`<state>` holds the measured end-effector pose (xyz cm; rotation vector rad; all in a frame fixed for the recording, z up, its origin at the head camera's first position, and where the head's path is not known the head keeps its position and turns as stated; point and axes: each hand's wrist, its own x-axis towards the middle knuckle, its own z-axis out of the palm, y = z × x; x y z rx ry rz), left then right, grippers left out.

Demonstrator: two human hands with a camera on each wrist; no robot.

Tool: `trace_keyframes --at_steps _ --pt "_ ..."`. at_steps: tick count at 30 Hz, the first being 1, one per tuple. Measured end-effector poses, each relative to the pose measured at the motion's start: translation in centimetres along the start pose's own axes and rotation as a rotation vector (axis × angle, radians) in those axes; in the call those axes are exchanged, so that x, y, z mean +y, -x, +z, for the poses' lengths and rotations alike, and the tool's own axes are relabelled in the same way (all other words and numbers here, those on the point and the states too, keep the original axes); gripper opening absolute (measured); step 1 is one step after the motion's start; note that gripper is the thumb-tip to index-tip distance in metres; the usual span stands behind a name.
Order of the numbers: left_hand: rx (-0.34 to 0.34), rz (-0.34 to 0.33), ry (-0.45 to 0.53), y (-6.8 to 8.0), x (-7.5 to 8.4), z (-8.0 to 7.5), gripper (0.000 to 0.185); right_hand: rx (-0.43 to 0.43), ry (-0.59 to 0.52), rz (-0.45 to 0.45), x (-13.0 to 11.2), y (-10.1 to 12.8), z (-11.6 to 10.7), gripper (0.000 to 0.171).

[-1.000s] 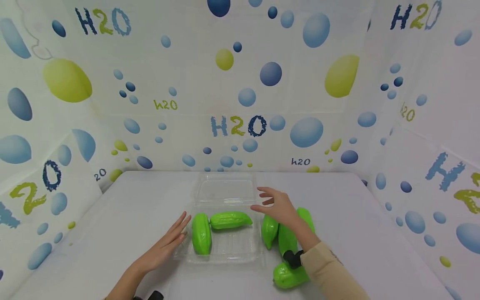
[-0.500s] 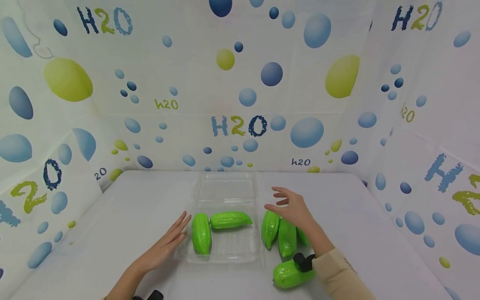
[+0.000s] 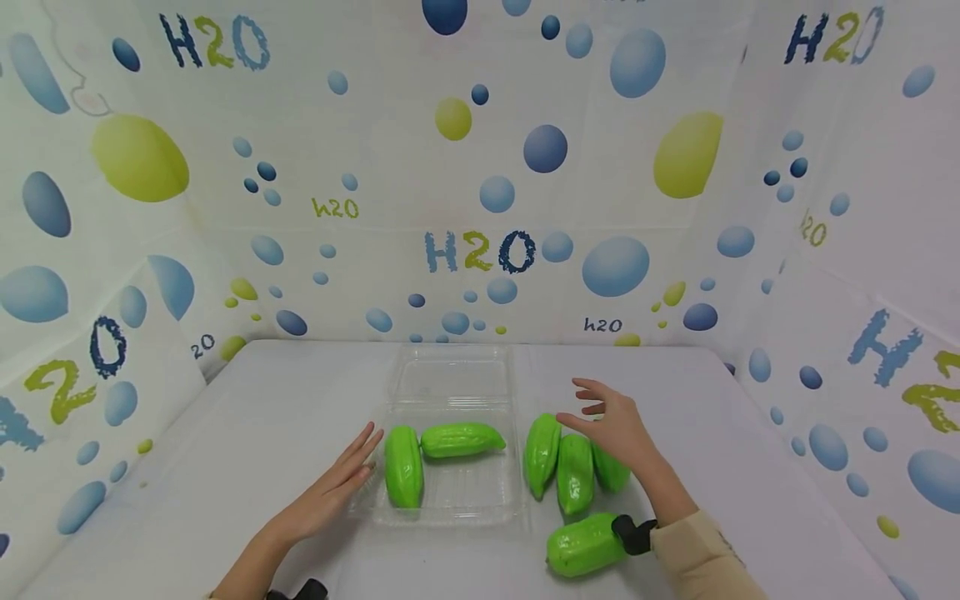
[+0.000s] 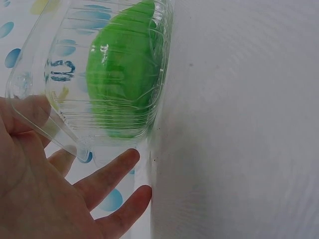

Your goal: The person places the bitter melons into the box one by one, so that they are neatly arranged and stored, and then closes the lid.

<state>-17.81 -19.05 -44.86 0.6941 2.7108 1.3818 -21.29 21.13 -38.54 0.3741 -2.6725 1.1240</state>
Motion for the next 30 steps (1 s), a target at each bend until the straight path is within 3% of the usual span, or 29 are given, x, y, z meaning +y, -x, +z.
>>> trace_keyframes --at_steps 11,30 --pt "-0.011 -0.022 0.002 0.0 0.1 0.0 0.048 0.032 0.024 0.031 1.0 1.0 -0.9 0.064" --pt "0.001 -0.009 0.004 0.0 0.0 0.0 0.048 0.014 0.048 0.084 3.2 2.3 -1.6 0.065"
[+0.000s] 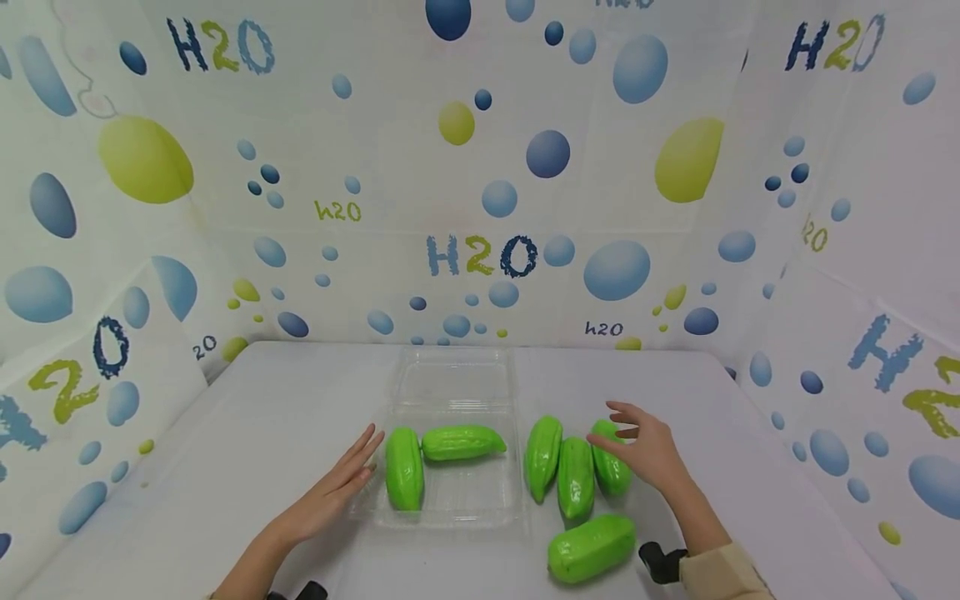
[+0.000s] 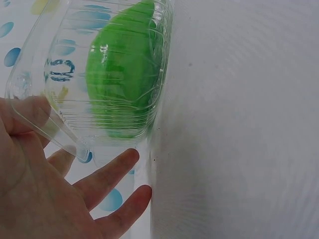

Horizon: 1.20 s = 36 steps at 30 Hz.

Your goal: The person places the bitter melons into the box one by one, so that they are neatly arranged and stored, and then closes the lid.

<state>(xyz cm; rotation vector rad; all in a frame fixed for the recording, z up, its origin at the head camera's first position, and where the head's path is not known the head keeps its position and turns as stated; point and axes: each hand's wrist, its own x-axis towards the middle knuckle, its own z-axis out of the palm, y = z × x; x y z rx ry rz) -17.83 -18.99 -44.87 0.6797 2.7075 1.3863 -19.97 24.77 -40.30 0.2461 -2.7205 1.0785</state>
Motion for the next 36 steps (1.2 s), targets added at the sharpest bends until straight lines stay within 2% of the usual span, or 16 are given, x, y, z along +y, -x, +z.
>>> trace_keyframes --at_steps 16,28,32,36 --pt "0.006 -0.004 0.002 0.0 -0.1 0.1 0.047 -0.012 0.049 0.048 1.4 0.8 0.8 0.068" --pt "0.004 0.001 0.003 0.0 -0.2 0.1 0.048 0.075 0.062 -0.004 1.8 1.3 1.0 0.063" --pt "0.015 0.000 -0.004 0.0 -0.4 0.1 0.048 0.058 0.073 0.042 1.8 1.5 0.9 0.068" --pt "0.014 0.005 -0.004 0.0 -0.4 0.1 0.048 -0.016 0.095 0.127 2.0 1.7 1.2 0.079"
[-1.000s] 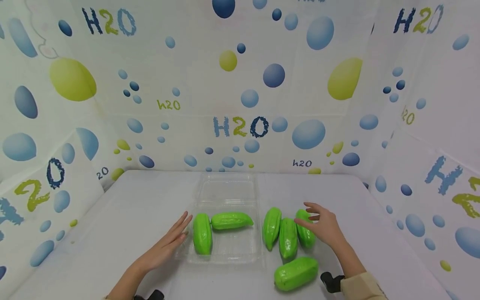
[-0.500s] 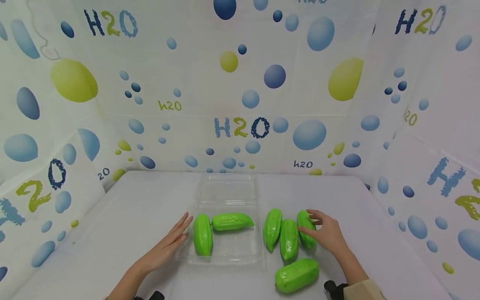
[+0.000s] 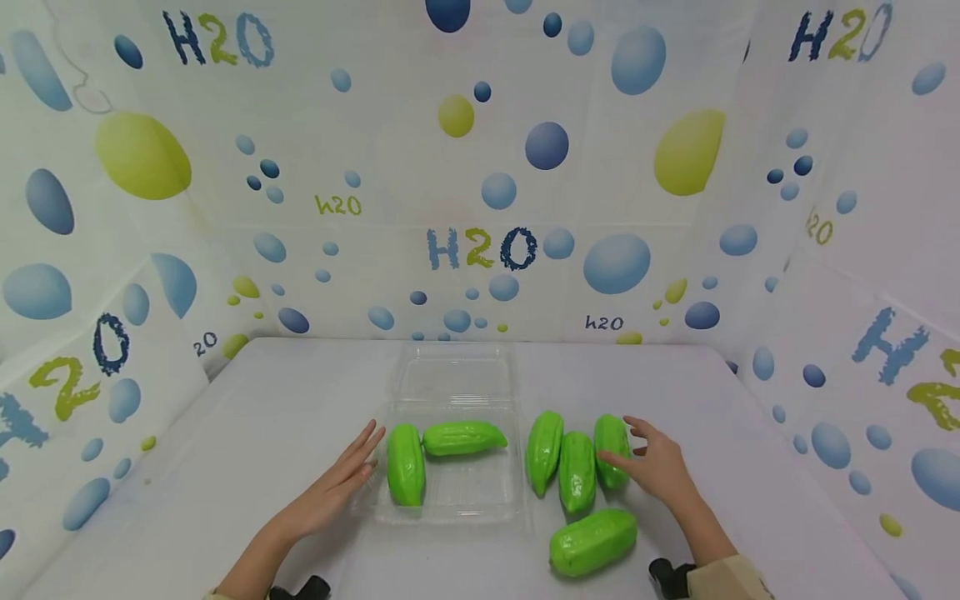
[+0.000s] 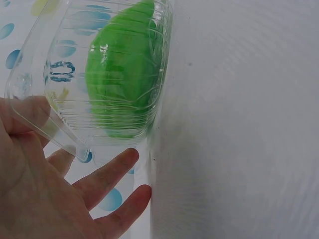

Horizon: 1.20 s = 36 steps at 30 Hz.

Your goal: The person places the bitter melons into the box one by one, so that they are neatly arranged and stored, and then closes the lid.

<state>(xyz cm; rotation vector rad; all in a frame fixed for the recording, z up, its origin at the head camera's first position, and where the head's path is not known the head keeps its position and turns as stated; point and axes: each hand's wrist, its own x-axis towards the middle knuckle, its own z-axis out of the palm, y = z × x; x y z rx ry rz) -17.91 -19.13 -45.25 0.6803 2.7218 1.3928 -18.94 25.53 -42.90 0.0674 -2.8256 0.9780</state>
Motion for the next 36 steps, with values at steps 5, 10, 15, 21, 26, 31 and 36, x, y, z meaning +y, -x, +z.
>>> trace_keyframes --at_steps 5,10,15,21,26,31,36 --pt "-0.010 -0.004 -0.004 -0.01 -0.06 0.00 0.048 -0.090 -0.019 0.072 0.32 -0.02 0.43 0.088" --pt "-0.013 -0.010 -0.007 -0.04 -0.04 0.03 0.047 -0.152 -0.071 0.132 0.41 0.12 0.72 0.091" --pt "-0.016 -0.014 -0.007 -0.09 0.04 -0.08 0.048 -0.168 -0.118 0.148 0.50 0.00 0.85 0.092" --pt "-0.018 -0.007 -0.014 -0.11 0.12 -0.19 0.048 -0.155 -0.176 0.154 0.73 0.13 0.92 0.089" --pt "-0.022 -0.007 -0.007 -0.06 0.24 -0.27 0.048 -0.145 -0.175 0.143 0.73 0.14 0.92 0.089" --pt "-0.028 -0.013 0.011 -0.03 0.31 -0.25 0.048 -0.122 -0.179 0.134 0.67 0.04 0.66 0.087" --pt "-0.024 -0.027 0.012 -0.06 0.30 -0.19 0.048 -0.102 -0.190 0.100 0.16 -0.11 0.13 0.083"
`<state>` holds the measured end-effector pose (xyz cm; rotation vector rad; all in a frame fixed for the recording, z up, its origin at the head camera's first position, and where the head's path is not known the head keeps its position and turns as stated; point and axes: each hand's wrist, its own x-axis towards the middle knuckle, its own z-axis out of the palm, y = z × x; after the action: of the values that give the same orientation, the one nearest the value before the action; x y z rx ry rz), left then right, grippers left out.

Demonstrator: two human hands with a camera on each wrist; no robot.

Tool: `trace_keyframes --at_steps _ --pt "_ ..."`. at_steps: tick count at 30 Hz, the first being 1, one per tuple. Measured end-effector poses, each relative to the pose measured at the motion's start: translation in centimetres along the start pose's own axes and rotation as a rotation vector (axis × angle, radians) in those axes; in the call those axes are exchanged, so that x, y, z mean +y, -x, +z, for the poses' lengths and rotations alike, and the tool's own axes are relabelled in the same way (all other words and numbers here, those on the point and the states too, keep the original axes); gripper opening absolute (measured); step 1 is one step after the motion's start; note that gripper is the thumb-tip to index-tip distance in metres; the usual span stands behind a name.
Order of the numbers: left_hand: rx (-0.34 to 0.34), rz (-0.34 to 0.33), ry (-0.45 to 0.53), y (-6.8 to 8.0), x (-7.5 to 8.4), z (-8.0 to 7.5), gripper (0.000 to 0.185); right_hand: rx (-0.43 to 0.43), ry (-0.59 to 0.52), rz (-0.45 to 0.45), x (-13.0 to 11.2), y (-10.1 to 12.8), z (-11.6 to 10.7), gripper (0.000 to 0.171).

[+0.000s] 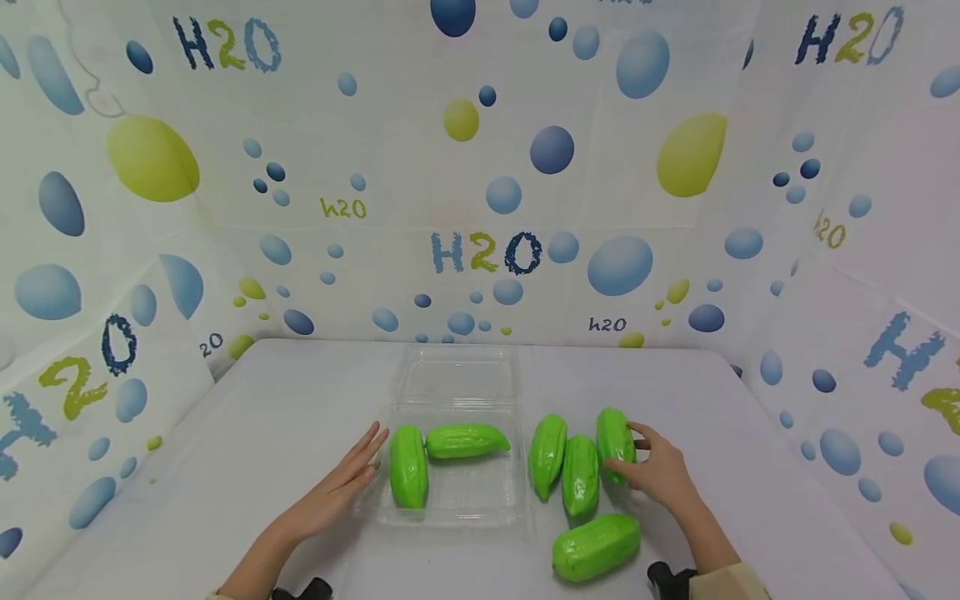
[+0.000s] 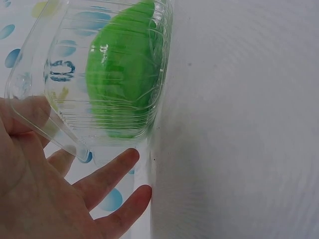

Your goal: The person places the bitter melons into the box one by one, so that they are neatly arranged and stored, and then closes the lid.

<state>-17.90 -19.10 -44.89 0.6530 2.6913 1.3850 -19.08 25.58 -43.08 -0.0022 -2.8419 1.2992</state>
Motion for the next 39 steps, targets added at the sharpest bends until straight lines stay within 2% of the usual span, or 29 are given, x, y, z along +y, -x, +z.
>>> trace_keyframes --at_steps 15,30,39 --pt "0.010 0.020 -0.009 0.2 -0.1 0.2 0.048 0.011 0.022 -0.068 -2.5 0.3 -0.8 0.080" --pt "0.005 0.011 0.013 -0.1 -0.3 0.0 0.048 0.021 0.055 -0.176 -5.1 -0.1 -0.4 0.076" --pt "0.012 0.022 -0.011 0.0 -0.4 0.0 0.048 0.017 0.068 -0.215 -6.8 -0.4 0.1 0.076"
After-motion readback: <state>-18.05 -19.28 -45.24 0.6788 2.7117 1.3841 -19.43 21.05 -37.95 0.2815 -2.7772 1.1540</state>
